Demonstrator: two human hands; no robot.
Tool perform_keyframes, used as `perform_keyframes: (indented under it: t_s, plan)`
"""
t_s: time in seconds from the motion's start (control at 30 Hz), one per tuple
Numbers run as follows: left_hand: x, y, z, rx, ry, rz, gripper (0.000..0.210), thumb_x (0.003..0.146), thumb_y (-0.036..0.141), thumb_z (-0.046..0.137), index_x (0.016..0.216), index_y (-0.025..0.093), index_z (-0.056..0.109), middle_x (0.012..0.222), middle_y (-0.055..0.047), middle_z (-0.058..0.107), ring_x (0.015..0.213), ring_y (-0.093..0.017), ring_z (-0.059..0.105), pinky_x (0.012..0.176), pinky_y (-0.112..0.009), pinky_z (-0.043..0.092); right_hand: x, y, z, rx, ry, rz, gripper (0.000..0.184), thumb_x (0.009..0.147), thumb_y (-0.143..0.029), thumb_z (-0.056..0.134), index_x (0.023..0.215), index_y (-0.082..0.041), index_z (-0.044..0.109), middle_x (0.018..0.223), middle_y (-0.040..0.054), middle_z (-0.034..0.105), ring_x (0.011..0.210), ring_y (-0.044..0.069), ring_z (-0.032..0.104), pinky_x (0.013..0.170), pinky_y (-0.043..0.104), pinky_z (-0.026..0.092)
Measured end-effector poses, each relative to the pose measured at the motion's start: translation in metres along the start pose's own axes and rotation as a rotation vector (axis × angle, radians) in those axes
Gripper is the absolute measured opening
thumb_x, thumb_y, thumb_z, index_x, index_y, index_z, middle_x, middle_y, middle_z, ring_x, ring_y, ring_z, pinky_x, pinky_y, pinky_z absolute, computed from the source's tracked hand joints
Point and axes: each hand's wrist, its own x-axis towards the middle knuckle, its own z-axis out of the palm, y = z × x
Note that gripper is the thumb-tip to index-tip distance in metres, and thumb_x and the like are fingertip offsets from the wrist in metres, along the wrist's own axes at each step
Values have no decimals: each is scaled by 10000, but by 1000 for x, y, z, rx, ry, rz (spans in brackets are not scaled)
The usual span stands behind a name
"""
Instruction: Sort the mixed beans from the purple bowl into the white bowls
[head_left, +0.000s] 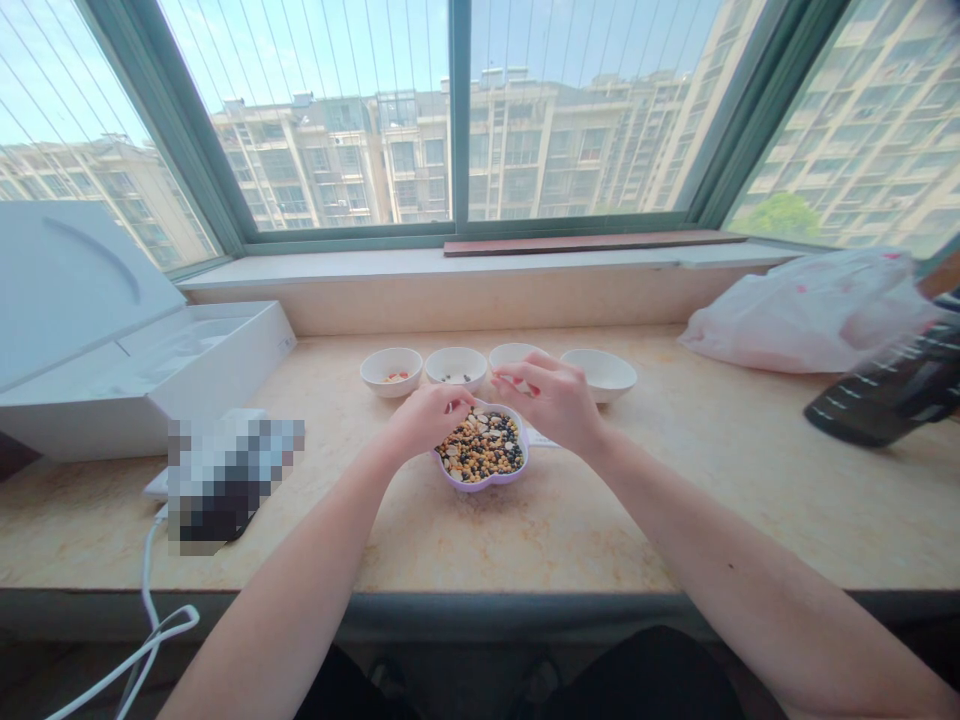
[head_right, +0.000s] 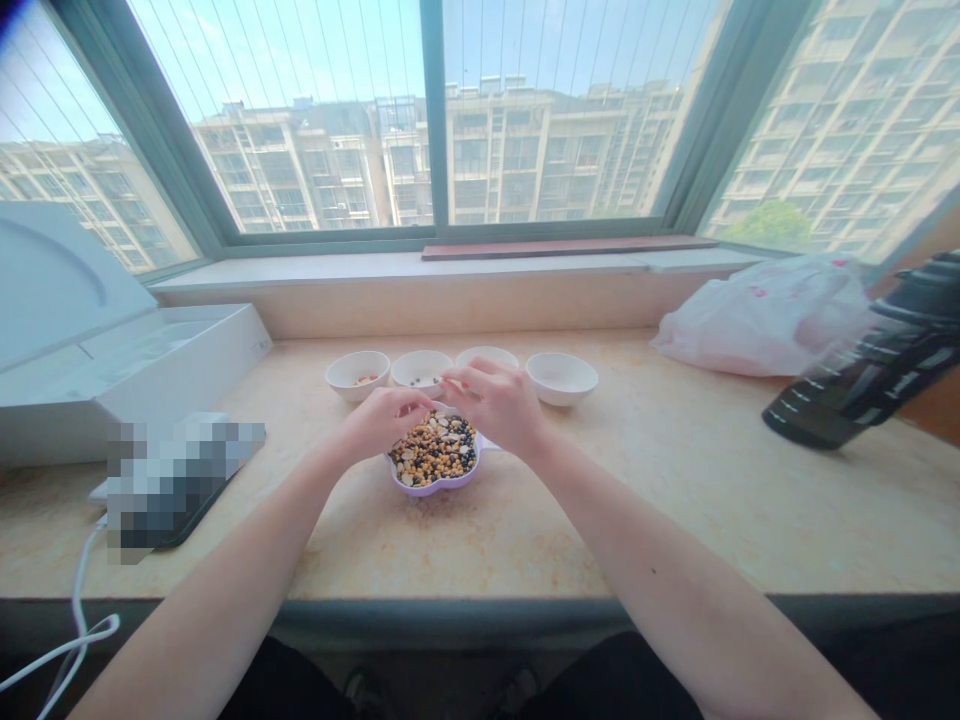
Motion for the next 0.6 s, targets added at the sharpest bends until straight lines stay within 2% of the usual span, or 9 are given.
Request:
perform_keyframes:
  t_s: [0.1,0.17,0.33,0.43,0.5,0.6]
  plan:
    - [0,1,0,-1,4,-2,256,909,187,528,965,194,778,925,-45,776,786,-169,671,708,-265,497,0,-3,1,79,2,68,153,905,-273,632,904,-221,775,733,10,660,561,108,510,584,267,414]
    - [-1,2,0,1,4,-6,256,908,182,528,961,194,778,915,-44,775,778,-168,669,708,-265,497,1,-6,2,181,-8,171,158,890,-301,643,880,-207,770,706,7,649,556,109,496,572,272,402]
    - [-1,3,-1,7,3,-16,269,904,174,520,968,195,780,897,-42,772,776,-167,667,710,-262,500,6,-12,6,639,-52,644,242,813,-408,699,762,-173,724,614,-7,587,545,107,451,518,266,341]
    - [-1,3,-2,6,-5,-8,267,911,193,522,978,198,780,931,-43,774,795,-171,668,713,-265,503,9,-13,7,954,-155,893,232,749,-393,732,730,-166,688,583,-25,531,520,91,399,481,252,295]
    - [0,3,-2,6,-9,-6,265,914,199,525,982,201,781,944,-44,775,802,-173,669,718,-268,505,11,-11,7,1093,-211,1013,212,721,-368,738,750,-167,677,582,-30,516,514,90,390,470,249,290]
    - [0,3,-2,12,-6,-12,260,908,190,531,980,199,781,926,-46,775,797,-174,670,719,-269,505,12,-7,5,1178,-237,1118,194,730,-363,718,761,-183,654,564,-40,492,504,99,386,470,254,305]
